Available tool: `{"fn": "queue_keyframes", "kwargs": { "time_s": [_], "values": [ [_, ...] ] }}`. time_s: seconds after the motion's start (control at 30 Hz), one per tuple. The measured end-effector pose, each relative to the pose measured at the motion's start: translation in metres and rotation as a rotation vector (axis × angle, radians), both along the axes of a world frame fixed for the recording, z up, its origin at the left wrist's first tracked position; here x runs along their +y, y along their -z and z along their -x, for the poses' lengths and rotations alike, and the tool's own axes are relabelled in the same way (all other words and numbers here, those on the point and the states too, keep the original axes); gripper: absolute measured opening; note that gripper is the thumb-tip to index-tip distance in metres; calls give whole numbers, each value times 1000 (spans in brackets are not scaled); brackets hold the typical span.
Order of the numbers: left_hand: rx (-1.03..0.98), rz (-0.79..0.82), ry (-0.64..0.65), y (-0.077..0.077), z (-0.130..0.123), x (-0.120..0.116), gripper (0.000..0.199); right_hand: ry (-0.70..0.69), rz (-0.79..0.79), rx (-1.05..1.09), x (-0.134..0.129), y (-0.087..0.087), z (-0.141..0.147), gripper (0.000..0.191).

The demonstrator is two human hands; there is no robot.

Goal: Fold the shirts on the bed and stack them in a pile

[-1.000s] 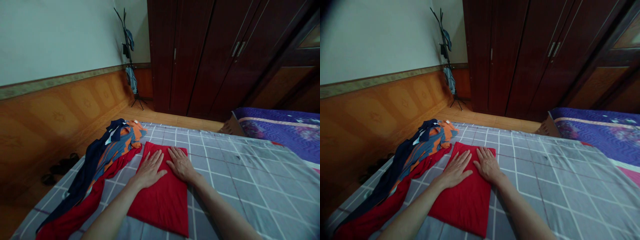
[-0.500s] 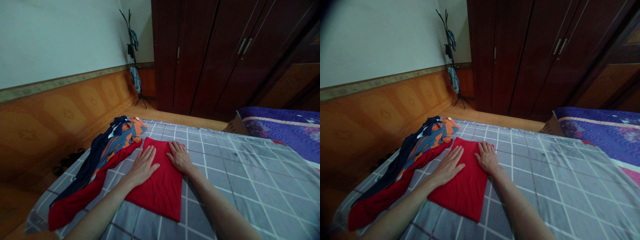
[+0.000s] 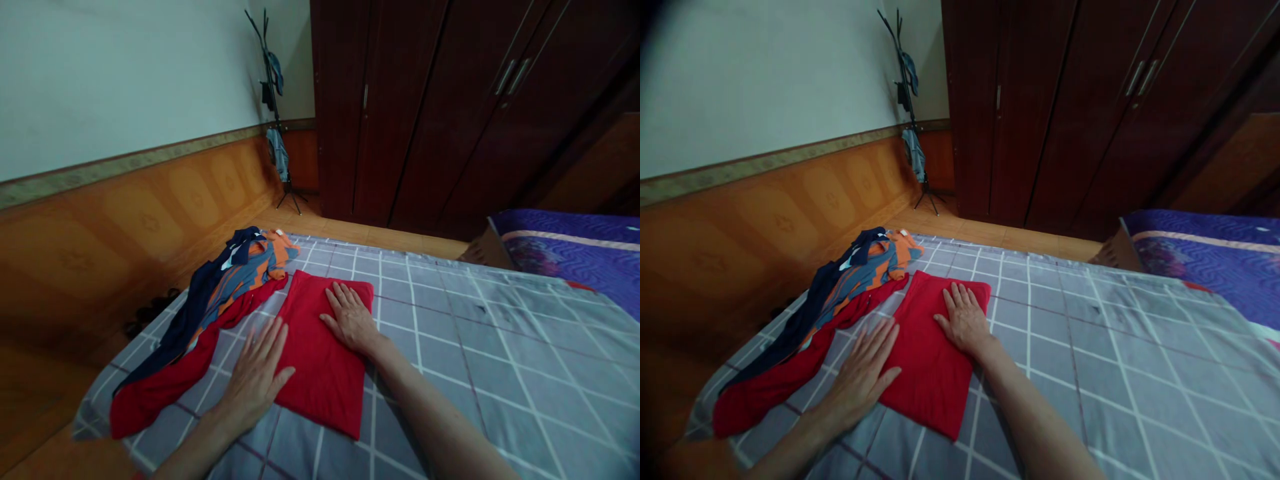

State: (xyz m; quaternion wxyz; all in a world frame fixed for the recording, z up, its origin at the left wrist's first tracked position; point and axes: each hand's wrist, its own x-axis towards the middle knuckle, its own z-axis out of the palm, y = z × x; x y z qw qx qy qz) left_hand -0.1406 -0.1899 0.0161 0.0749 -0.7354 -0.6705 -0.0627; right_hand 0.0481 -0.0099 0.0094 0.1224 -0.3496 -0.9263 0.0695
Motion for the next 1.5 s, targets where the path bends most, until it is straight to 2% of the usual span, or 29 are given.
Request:
{"fn": "queue_keyframes", "kwargs": {
  "time_s": [0.1,0.17,0.23,0.3,0.33,0.43,0.57,0.67,0.8,0.93,1.0,1.17,1.3,1.43,1.5],
  "values": [
    [-23,140,204,-7,-48,-4,79,-2,-2,-4,-1,0,0,66],
    [-14,187,409,-5,-75,-9,80,-7,-5,-5,-1,0,0,65],
    [27,158,651,-3,-91,-13,64,-12,-12,-4,-1,0,0,65],
    [67,95,819,-5,-97,-16,48,-13,-17,-3,0,-1,-1,66],
    [81,80,836,-7,-98,-16,46,-13,-17,-3,0,-1,-1,66],
    [88,103,775,-15,-95,-11,45,-11,-14,-5,-1,-2,-1,66],
    [3,166,884,-15,-90,-5,43,-12,-13,0,-1,-2,-1,65],
    [-22,213,771,-13,-87,-4,47,-15,-9,5,-1,-1,0,65],
    [-107,266,936,-25,-85,4,44,-12,-11,3,0,1,0,64],
    [-193,302,807,-41,-84,22,55,-14,-16,12,0,2,0,64],
    [-183,320,797,-41,-84,25,62,-15,-18,12,1,2,0,64],
    [-73,291,971,-31,-82,12,45,-17,-3,7,0,-1,0,64],
    [-77,263,884,-35,-78,3,47,-18,-9,15,0,0,0,64],
    [-145,308,912,-38,-76,7,46,-14,-8,14,1,1,0,64],
    [-173,329,828,-38,-75,10,53,-13,-8,19,1,2,0,64]
  ]
}}
